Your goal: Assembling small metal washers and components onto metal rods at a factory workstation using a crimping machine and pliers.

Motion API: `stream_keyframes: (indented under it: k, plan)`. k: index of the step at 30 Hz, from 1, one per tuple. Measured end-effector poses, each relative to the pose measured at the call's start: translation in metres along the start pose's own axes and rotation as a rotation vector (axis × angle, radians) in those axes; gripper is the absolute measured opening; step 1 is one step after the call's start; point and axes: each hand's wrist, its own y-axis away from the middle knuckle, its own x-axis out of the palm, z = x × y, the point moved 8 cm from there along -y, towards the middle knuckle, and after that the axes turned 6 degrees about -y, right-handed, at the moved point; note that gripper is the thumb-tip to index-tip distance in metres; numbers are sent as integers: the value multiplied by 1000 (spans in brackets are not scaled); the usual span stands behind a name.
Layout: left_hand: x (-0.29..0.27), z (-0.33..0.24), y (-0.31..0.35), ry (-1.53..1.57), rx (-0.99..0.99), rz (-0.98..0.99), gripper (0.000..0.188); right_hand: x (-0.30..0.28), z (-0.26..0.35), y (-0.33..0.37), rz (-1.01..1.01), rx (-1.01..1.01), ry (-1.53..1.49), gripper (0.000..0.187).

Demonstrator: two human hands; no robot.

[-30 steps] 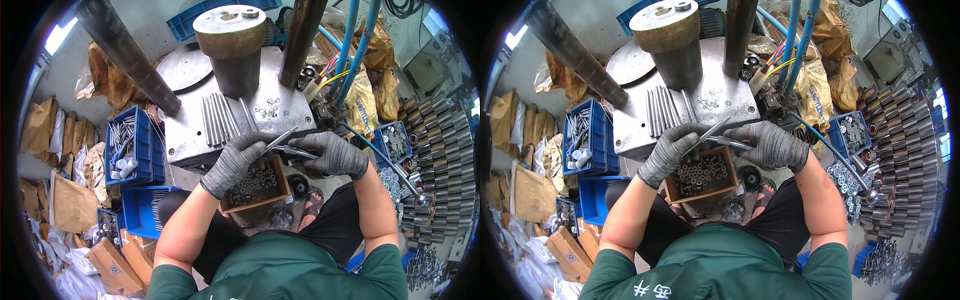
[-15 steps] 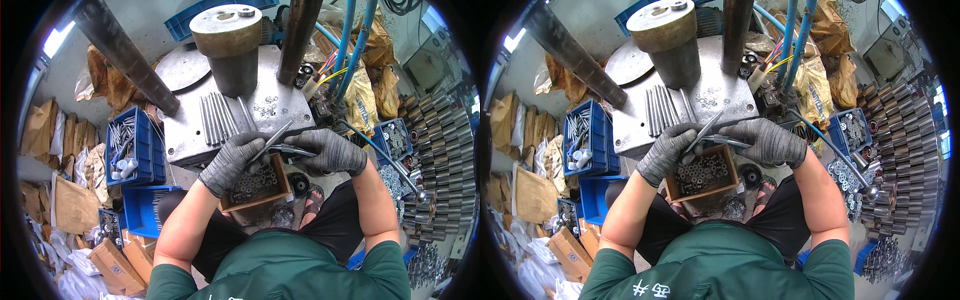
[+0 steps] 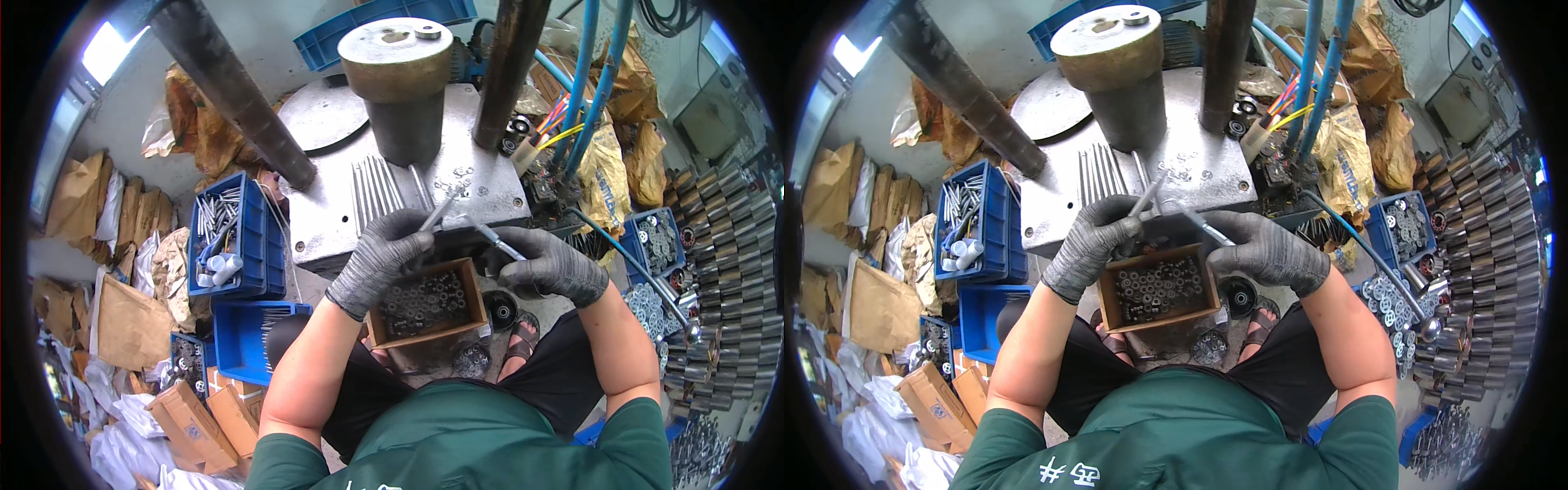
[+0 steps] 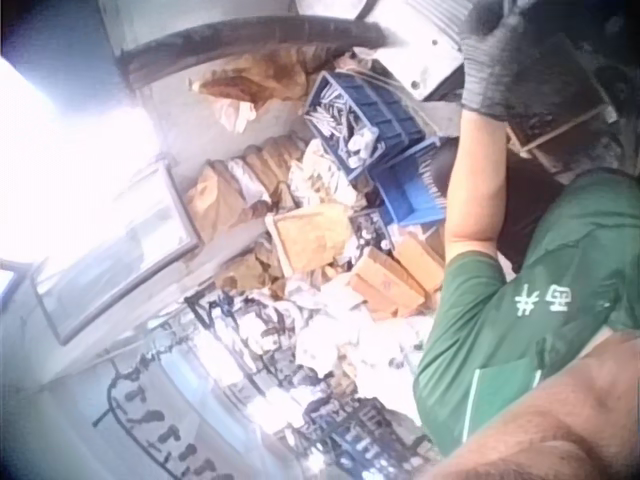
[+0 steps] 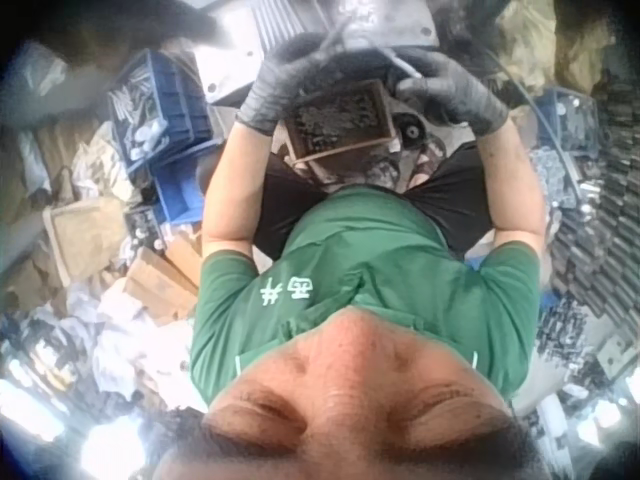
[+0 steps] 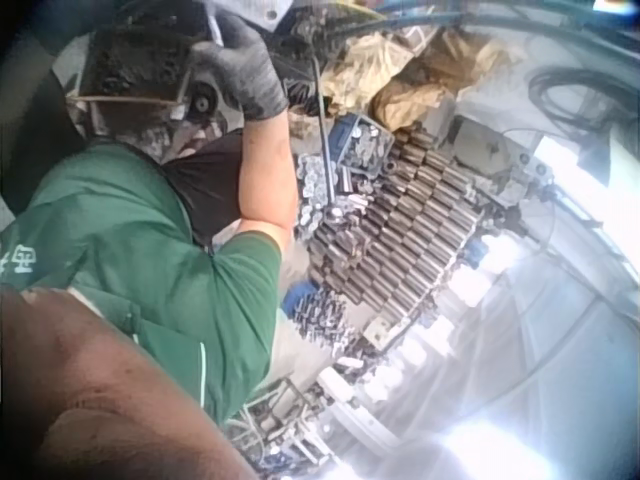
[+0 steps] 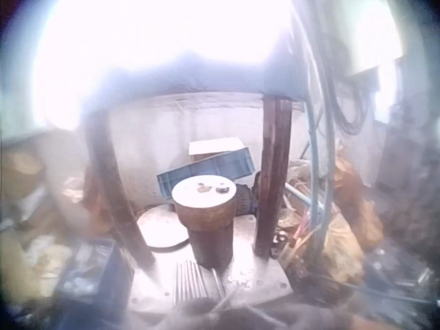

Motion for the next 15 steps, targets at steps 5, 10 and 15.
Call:
stream_keyframes:
  k: [5,10,15]
  plan:
    - [-99,-5,-5,-411,100,-422,30,-26,0,-2,-259,-274,-142,43]
    - [-159,-29,15,-1133,284,-760,40,-30,-4,-4,-340,-173,-123,34]
    - [-176,-16,4,-1292,280,-740,30,-50,0,-27,-444,-322,500,22]
